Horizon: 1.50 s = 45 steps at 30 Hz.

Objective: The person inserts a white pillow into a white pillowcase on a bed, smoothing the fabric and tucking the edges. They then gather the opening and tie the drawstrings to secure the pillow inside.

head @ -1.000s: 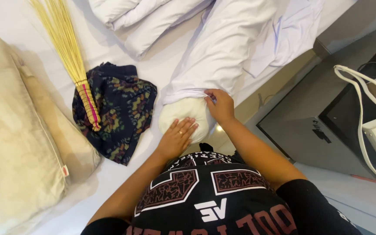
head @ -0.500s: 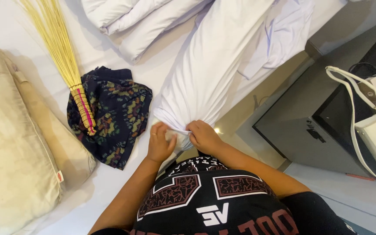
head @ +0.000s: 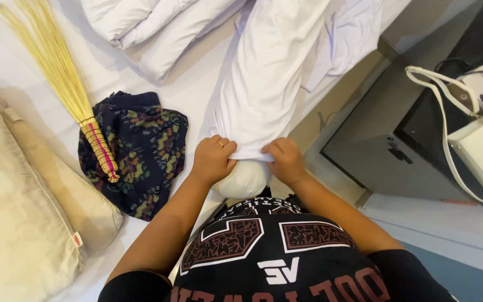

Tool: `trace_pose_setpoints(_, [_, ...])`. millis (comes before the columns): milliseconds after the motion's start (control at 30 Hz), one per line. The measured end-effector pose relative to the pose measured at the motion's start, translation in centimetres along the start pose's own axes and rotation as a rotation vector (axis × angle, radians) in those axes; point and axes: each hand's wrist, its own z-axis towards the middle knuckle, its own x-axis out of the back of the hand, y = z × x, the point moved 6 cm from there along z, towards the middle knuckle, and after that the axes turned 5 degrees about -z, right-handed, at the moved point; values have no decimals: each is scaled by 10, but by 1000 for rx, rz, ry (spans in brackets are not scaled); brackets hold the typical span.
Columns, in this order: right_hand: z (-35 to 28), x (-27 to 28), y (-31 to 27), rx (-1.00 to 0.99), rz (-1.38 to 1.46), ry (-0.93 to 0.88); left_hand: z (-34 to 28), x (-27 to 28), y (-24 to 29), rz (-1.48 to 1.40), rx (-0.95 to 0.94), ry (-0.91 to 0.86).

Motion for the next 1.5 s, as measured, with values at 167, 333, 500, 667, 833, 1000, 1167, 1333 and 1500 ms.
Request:
trace_pose_setpoints(167, [-17,16,38,-196,-51,4,22,-4,-1,-49,24,-77])
trace_pose_setpoints(333, [28,86,48,-296,157,144,78,37,4,-25,109,-438])
trace_pose_setpoints(500, [81,167,0,-92,-4,285,114,136,38,149,-142,76])
trace_pose_setpoints(667, [48,167,-22,-18,-17,214,75,162,56,60,-215,102])
trace_pose_setpoints(833, [50,174,-31,-18,-60,180,67,175,61,33,-178,66])
trace_pose_setpoints(1000, [30,150,-3,-239,41,91,62,169,46,123,-100,125])
trace_pose_setpoints(1167, [-1,116,10,-582,505,-79,45,132,-3,-36,369,-96])
trace_pose_setpoints(1333, [-19,90,28,-634,706,-206,-8,75,-33,-541,743,-215])
trace_pose_setpoints(1500, [-11,102,22,-529,192,-108,-37,46,-33,-915,821,51])
